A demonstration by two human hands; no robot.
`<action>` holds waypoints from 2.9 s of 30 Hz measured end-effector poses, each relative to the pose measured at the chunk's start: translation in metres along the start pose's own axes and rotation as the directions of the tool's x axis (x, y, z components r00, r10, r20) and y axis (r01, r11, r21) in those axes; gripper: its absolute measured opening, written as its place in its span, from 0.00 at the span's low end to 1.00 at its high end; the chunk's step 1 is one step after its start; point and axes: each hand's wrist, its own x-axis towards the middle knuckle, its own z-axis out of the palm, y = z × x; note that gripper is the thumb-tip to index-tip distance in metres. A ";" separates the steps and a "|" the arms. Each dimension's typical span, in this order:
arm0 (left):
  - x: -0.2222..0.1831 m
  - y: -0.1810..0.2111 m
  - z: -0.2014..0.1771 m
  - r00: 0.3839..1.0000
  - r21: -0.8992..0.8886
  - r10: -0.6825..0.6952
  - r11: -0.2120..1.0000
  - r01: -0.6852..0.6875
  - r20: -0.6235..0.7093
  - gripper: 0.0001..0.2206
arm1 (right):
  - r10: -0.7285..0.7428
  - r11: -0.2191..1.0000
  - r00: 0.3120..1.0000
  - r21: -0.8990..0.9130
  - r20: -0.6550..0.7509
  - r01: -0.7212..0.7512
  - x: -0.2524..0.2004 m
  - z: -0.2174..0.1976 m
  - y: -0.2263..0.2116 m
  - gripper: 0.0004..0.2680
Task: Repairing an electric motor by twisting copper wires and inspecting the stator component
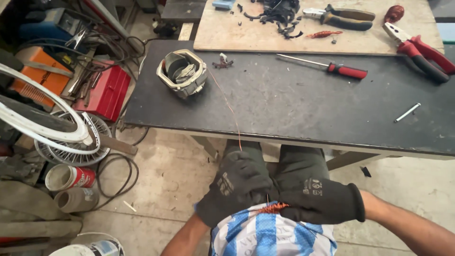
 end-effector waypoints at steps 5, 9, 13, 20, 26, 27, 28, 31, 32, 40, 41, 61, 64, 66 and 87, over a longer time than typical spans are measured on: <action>0.017 0.008 -0.005 0.977 -0.193 -0.143 0.975 0.112 -0.156 0.09 | 0.032 0.996 0.994 0.090 -0.104 -0.022 0.047 -0.047 -0.033 0.16; -0.016 0.013 0.000 0.923 -0.169 -0.382 0.913 0.372 -0.033 0.16 | 0.198 0.980 0.967 0.061 -0.162 -0.190 0.030 -0.024 -0.008 0.10; 0.004 0.026 -0.023 0.874 -0.536 -0.458 0.703 0.468 0.162 0.21 | 0.160 0.960 0.982 -0.215 -0.100 -0.179 0.027 -0.016 0.007 0.14; -0.051 0.021 0.043 0.664 -0.296 -0.729 0.606 0.738 0.163 0.21 | 0.161 0.925 0.888 -0.248 -0.430 -0.288 0.039 -0.016 -0.015 0.12; -0.032 0.041 0.064 0.017 -0.563 -0.993 -0.053 0.825 0.119 0.23 | 0.229 0.908 0.856 -0.215 -0.463 -0.359 0.058 -0.013 -0.051 0.10; -0.033 0.043 0.074 0.015 -0.560 -0.992 -0.060 0.827 0.128 0.23 | 0.239 0.906 0.854 -0.210 -0.462 -0.367 0.044 0.013 -0.039 0.10; -0.034 0.045 0.084 0.068 -0.658 -0.994 -0.003 0.753 0.083 0.21 | 0.323 0.823 0.818 -0.285 -0.476 -0.491 0.029 0.039 -0.027 0.07; -0.032 0.045 0.102 0.172 -0.740 -0.985 0.137 0.659 -0.029 0.18 | 0.358 0.760 0.784 -0.329 -0.508 -0.560 0.019 0.050 -0.017 0.08; -0.033 0.046 0.106 0.206 -0.733 -0.974 0.209 0.648 -0.096 0.18 | 0.313 0.809 0.805 -0.303 -0.504 -0.504 0.021 0.044 -0.019 0.07; -0.035 0.034 0.068 0.589 -0.782 -0.802 0.303 0.545 0.099 0.30 | 0.278 0.912 0.896 0.387 -0.347 -0.133 0.033 0.012 -0.030 0.17; -0.037 0.031 0.066 0.617 -0.817 -0.773 0.256 0.518 0.149 0.32 | 0.448 0.600 0.887 0.773 -0.113 -0.205 0.025 0.021 -0.027 0.20; -0.005 0.044 0.022 0.286 -0.685 -0.939 0.082 0.723 0.189 0.16 | 0.494 0.868 0.800 0.249 -0.339 -0.430 0.025 0.054 0.013 0.10; -0.007 0.033 0.008 0.542 -0.698 -0.829 0.306 0.647 0.140 0.15 | 0.584 0.543 0.807 0.781 -0.087 -0.309 0.026 0.053 0.007 0.14; -0.008 0.026 0.006 0.663 -0.643 -0.745 0.475 0.601 0.070 0.16 | 0.518 -0.018 0.835 0.978 0.187 -0.208 0.025 0.054 0.007 0.17; -0.001 0.021 -0.016 0.758 -0.420 -0.638 0.730 0.539 -0.136 0.11 | 0.597 -0.149 0.800 0.988 0.055 0.043 0.030 0.078 0.007 0.17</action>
